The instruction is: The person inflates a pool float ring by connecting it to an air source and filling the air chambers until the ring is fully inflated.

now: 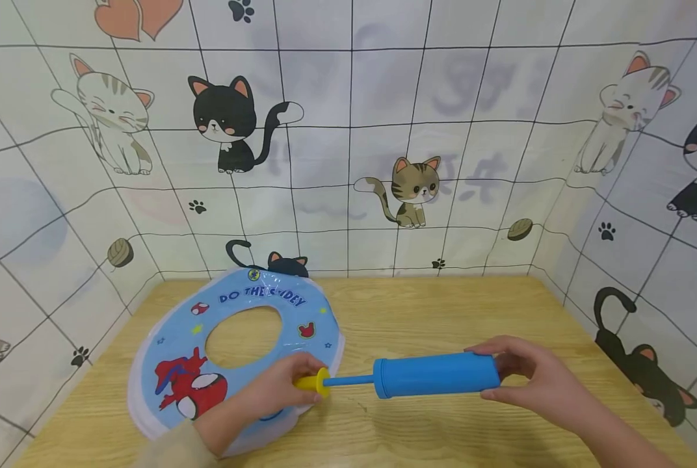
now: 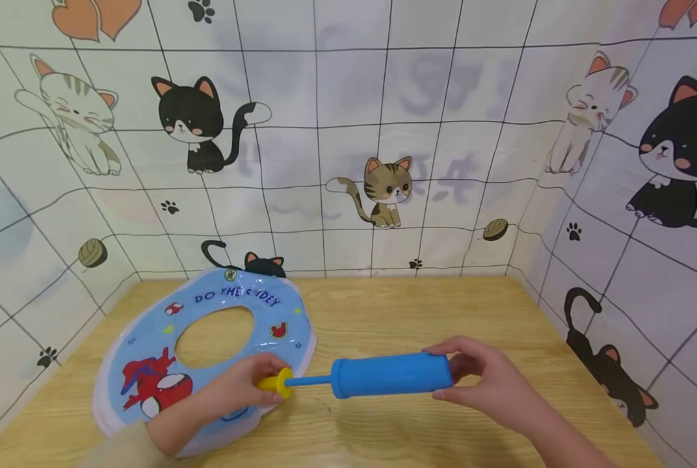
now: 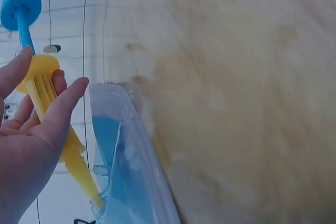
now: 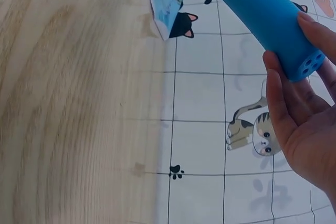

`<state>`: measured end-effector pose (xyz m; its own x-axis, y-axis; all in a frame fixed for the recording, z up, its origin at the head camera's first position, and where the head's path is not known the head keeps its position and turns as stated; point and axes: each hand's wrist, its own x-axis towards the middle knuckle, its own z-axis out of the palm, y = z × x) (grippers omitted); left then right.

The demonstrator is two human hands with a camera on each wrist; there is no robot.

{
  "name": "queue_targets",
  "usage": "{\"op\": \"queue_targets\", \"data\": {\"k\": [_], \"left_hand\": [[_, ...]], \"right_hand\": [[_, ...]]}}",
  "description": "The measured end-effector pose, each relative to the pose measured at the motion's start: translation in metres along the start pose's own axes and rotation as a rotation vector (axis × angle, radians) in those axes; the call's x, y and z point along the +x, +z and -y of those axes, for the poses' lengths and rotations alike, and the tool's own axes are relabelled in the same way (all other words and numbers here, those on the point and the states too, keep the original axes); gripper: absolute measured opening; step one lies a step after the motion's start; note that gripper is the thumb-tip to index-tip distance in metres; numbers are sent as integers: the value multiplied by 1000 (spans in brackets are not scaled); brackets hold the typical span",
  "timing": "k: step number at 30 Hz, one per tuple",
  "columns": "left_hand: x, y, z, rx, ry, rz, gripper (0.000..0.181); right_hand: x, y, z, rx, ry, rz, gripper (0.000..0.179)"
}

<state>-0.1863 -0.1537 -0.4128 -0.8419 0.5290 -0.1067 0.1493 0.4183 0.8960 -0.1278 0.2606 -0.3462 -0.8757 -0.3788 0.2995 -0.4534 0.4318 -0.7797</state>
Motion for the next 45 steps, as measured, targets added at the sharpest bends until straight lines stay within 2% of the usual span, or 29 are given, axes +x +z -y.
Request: {"op": "queue_targets", "data": {"k": [3, 7, 11, 15, 21, 25, 30, 35, 40, 45], "left_hand": [[5, 6, -3, 19, 3, -24, 41], [11, 14, -6, 30, 10, -53, 43], [15, 19, -9, 20, 28, -48, 42], [15, 23, -11, 24, 29, -34, 42], [12, 29, -15, -25, 57, 34, 46], [11, 29, -15, -44, 71, 48, 47], [10, 24, -14, -33, 63, 51, 49], [7, 17, -13, 39, 18, 15, 50], [4, 8, -8, 100, -8, -9, 50], [1, 0, -2, 135, -8, -13, 49]], "right_hand": [[4, 6, -1, 31, 16, 20, 49], [8, 16, 0, 58, 79, 30, 49], [11, 27, 2, 97, 146, 49, 50], [14, 36, 2, 120, 160, 85, 51], [16, 42, 2, 110, 143, 104, 50], [15, 41, 4, 67, 116, 116, 49], [11, 31, 5, -4, 11, 83, 49], [6, 15, 5, -69, -80, 28, 52], [0, 2, 3, -96, -81, -1, 54], [-5, -9, -1, -114, -103, -24, 56]]}}
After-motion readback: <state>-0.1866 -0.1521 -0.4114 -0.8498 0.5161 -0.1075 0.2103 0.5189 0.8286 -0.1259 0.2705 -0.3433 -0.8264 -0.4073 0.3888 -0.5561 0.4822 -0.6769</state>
